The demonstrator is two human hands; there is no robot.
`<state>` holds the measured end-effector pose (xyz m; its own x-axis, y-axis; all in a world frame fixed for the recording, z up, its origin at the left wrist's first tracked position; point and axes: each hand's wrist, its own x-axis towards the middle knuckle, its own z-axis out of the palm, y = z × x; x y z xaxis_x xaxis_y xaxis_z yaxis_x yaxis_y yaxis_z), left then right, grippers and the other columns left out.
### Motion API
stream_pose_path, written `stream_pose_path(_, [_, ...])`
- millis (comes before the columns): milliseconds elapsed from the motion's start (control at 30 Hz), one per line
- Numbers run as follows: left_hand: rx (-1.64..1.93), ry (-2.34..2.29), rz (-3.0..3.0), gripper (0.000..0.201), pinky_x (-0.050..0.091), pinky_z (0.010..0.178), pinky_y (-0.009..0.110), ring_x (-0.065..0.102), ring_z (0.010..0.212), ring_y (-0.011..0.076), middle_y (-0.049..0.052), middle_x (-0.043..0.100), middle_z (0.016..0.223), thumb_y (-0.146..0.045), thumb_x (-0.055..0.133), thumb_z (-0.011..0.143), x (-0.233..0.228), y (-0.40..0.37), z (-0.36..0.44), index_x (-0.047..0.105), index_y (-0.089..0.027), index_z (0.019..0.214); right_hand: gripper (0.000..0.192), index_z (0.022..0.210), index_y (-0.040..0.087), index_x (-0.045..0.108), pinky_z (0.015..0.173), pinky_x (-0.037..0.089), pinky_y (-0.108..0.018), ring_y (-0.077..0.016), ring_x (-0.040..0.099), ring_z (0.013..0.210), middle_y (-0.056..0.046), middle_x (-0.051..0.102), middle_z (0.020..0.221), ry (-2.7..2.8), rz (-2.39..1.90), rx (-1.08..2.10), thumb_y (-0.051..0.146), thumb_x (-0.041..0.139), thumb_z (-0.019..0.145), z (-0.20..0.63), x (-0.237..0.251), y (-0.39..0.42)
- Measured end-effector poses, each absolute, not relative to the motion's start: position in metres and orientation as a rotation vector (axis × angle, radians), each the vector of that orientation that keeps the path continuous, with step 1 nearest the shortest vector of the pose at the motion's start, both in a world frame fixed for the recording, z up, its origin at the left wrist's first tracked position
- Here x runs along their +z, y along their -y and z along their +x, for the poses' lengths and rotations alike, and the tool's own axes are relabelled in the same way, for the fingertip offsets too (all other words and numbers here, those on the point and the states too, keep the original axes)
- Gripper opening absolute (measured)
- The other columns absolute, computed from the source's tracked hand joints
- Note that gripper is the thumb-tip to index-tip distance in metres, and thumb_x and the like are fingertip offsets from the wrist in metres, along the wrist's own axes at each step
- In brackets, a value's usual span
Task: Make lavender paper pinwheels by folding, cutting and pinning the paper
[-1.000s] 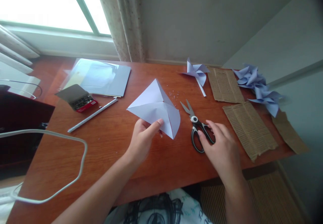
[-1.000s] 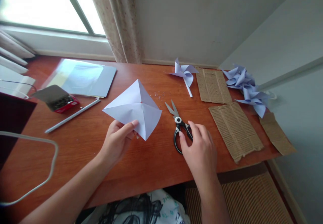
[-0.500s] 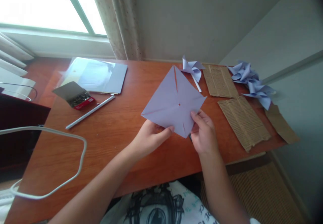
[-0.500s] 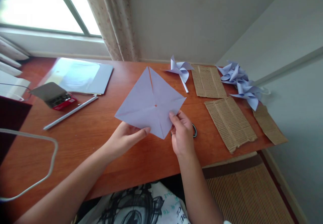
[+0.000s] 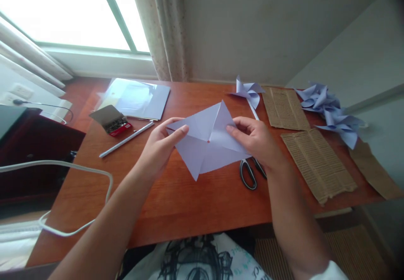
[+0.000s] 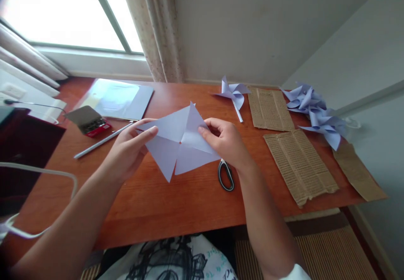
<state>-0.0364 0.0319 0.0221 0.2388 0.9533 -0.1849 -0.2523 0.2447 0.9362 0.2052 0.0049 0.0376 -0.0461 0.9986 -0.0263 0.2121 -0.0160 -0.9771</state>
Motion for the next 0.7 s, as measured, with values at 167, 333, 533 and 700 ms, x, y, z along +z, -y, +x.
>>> stream_pose_path(167, [1.043,-1.093,1.169,0.026,0.048,0.067,0.024,0.066,0.077,0.0156,0.005,0.076,0.092,-0.034,0.079,0.080,0.017,-0.045,-0.038,0.075,-0.018,0.099,0.021,0.090,0.021,0.076,0.057,0.044,-0.026,-0.0151,0.061,0.067,-0.001,0.071,0.080,1.403,-1.361,1.318,0.041,0.071,0.088,0.216,0.029,-0.026])
stream_pose_path(333, [1.009,-1.452,1.964,0.027,0.050,0.083,0.033,0.066,0.095,0.0221,0.010,0.073,0.111,-0.024,0.068,0.083,0.026,-0.045,-0.028,0.072,-0.018,0.110,0.022,0.088,0.020,0.077,0.059,0.044,-0.025,-0.0140,0.061,0.067,-0.001,0.072,0.080,1.380,-1.358,1.369,0.042,0.072,0.088,0.212,0.013,-0.023])
stream_pose_path(533, [0.984,-1.257,1.970,0.018,0.046,0.065,0.026,0.059,0.071,0.0134,0.004,0.073,0.095,-0.025,0.065,0.087,0.024,-0.034,0.004,0.072,-0.017,0.102,0.022,0.092,0.021,0.079,0.060,0.047,-0.025,-0.0151,0.065,0.070,-0.002,0.075,0.083,1.352,-1.315,1.441,0.042,0.072,0.088,0.202,0.008,-0.015])
stream_pose_path(700, [0.986,-1.198,1.686,0.017,0.039,0.056,0.024,0.048,0.058,0.0106,-0.001,0.063,0.067,-0.029,0.065,0.088,0.002,-0.035,0.007,0.073,-0.015,0.084,0.022,0.092,0.021,0.078,0.064,0.051,-0.029,-0.0184,0.069,0.076,-0.004,0.077,0.087,1.532,-1.355,1.364,0.040,0.068,0.091,0.200,0.006,-0.013])
